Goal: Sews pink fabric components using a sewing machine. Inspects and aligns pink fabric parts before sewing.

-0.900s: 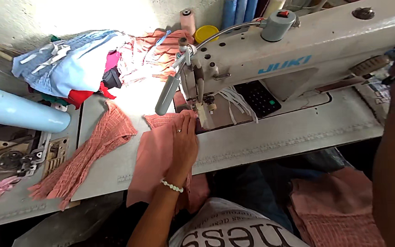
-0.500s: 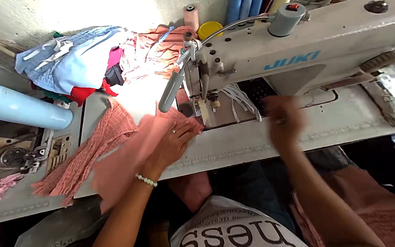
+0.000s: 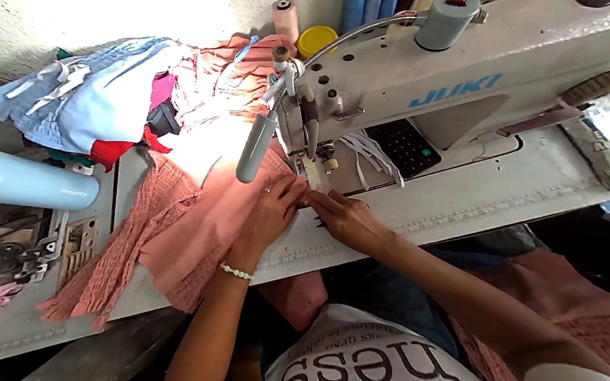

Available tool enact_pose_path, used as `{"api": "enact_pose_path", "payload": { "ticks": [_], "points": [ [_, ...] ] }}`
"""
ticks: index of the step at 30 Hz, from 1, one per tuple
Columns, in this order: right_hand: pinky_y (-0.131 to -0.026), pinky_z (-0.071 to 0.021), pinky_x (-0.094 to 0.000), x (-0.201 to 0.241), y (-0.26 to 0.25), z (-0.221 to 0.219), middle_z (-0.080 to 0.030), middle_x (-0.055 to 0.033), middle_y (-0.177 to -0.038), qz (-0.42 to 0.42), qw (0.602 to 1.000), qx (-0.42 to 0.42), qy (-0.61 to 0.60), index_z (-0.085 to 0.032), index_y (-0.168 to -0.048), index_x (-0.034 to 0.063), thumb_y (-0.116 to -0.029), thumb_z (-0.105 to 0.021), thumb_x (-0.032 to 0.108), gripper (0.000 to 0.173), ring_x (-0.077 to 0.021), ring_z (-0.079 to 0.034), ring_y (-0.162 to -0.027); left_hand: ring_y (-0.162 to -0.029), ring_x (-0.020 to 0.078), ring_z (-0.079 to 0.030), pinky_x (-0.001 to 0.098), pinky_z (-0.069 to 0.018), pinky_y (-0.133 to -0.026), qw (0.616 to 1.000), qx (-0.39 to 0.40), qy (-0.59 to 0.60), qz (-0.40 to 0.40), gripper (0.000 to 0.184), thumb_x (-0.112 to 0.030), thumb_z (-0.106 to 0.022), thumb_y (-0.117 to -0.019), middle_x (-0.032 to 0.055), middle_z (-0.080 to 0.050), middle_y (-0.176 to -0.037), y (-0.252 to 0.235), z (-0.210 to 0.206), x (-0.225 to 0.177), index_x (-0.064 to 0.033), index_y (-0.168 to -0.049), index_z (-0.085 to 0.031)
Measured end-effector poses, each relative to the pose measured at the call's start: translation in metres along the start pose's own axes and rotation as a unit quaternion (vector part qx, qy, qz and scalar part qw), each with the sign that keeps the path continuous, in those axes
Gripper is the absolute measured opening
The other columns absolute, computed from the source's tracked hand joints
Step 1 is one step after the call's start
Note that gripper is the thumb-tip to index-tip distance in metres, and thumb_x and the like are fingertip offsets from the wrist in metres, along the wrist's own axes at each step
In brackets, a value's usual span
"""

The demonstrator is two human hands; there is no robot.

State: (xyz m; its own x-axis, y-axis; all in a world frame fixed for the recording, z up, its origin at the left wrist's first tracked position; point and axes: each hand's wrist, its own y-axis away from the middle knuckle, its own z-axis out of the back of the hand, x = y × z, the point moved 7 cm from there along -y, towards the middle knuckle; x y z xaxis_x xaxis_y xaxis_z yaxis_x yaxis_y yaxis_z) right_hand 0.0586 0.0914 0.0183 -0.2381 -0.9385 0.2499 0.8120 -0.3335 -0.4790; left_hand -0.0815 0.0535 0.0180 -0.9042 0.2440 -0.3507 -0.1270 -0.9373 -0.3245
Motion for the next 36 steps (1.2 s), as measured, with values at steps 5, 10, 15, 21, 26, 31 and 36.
{"api": "enact_pose_path", "payload": {
  "ticks": [5,10,15,21,26,31,36],
  "points": [
    [-0.051,-0.0542,-0.0390,-0.003,-0.009,-0.006,-0.071,-0.0174,-0.120,-0.038,0.999,-0.009,0.034,-0.075,-0.106,-0.0022,-0.0878,-0.066,-0.002,0.020,-0.0305,-0.069,-0.073,-0.138,0.0342,-0.053,0.0535,-0.0386,-0.116,0.999,0.023,0.022,-0.040,0.035,-0.014,-0.055,-0.0996,0.0187,-0.061,-0.140,-0.018,0.002,0.017,-0.0093,-0.130,-0.071],
    [-0.052,-0.0542,-0.0385,-0.003,-0.009,-0.008,-0.070,-0.0172,-0.122,-0.047,0.998,-0.012,0.034,-0.074,-0.108,-0.0031,-0.0871,-0.067,-0.002,0.022,-0.0301,-0.069,-0.072,-0.137,0.0355,-0.053,0.0531,-0.0387,-0.116,0.998,0.025,0.021,-0.053,0.035,-0.012,-0.055,-0.0980,0.0216,-0.059,-0.141,-0.020,0.002,0.016,-0.0100,-0.129,-0.072],
    [-0.058,-0.0581,-0.0409,-0.011,-0.007,-0.001,-0.071,-0.0154,-0.124,-0.069,0.997,-0.005,-0.032,-0.075,-0.112,-0.0008,-0.0894,-0.067,0.001,0.024,-0.0308,-0.072,-0.081,-0.130,0.0368,-0.059,0.0622,-0.0415,-0.109,0.998,-0.020,-0.024,-0.056,0.028,-0.013,-0.058,-0.1008,0.0171,-0.068,-0.130,-0.018,0.001,0.002,-0.0047,-0.124,-0.072],
    [-0.091,-0.0578,-0.0441,-0.080,0.041,0.100,-0.071,-0.0209,-0.121,-0.163,0.967,-0.194,0.037,-0.072,-0.117,-0.0038,-0.0995,-0.055,0.003,0.025,-0.0331,-0.070,-0.108,-0.134,0.0385,-0.056,0.0640,-0.0405,-0.111,0.999,-0.011,-0.002,-0.037,0.026,-0.012,-0.061,-0.0994,0.0192,-0.065,-0.135,-0.013,0.000,0.002,-0.0092,-0.122,-0.074],
    [-0.109,-0.0414,-0.0589,-0.169,0.111,0.173,-0.056,-0.0280,-0.143,-0.345,0.890,-0.224,0.198,-0.059,-0.138,-0.0022,-0.1077,-0.043,0.012,0.037,-0.0486,-0.053,-0.132,-0.133,0.0382,-0.057,0.0620,-0.0403,-0.111,0.999,-0.018,0.011,-0.040,0.024,-0.014,-0.061,-0.0992,0.0190,-0.067,-0.132,-0.015,0.003,0.003,-0.0094,-0.117,-0.077],
    [-0.108,-0.0384,-0.0670,-0.186,0.134,0.148,-0.052,-0.0299,-0.148,-0.431,0.879,-0.109,0.173,-0.057,-0.140,-0.0048,-0.1036,-0.044,0.003,0.039,-0.0520,-0.048,-0.137,-0.133,0.0380,-0.057,0.0613,-0.0397,-0.112,0.999,-0.019,0.011,-0.039,0.026,-0.012,-0.061,-0.0985,0.0186,-0.066,-0.133,-0.012,0.003,0.002,-0.0097,-0.119,-0.077],
    [-0.114,-0.0364,-0.0602,-0.181,0.134,0.148,-0.049,-0.0265,-0.152,-0.411,0.880,-0.143,0.192,-0.053,-0.145,-0.0027,-0.1021,-0.043,0.001,0.044,-0.0473,-0.044,-0.143,-0.132,0.0374,-0.058,0.0601,-0.0406,-0.112,0.999,-0.018,-0.003,-0.036,0.027,-0.011,-0.062,-0.0977,0.0176,-0.067,-0.132,-0.009,0.002,0.001,-0.0112,-0.121,-0.076]
  ]
}}
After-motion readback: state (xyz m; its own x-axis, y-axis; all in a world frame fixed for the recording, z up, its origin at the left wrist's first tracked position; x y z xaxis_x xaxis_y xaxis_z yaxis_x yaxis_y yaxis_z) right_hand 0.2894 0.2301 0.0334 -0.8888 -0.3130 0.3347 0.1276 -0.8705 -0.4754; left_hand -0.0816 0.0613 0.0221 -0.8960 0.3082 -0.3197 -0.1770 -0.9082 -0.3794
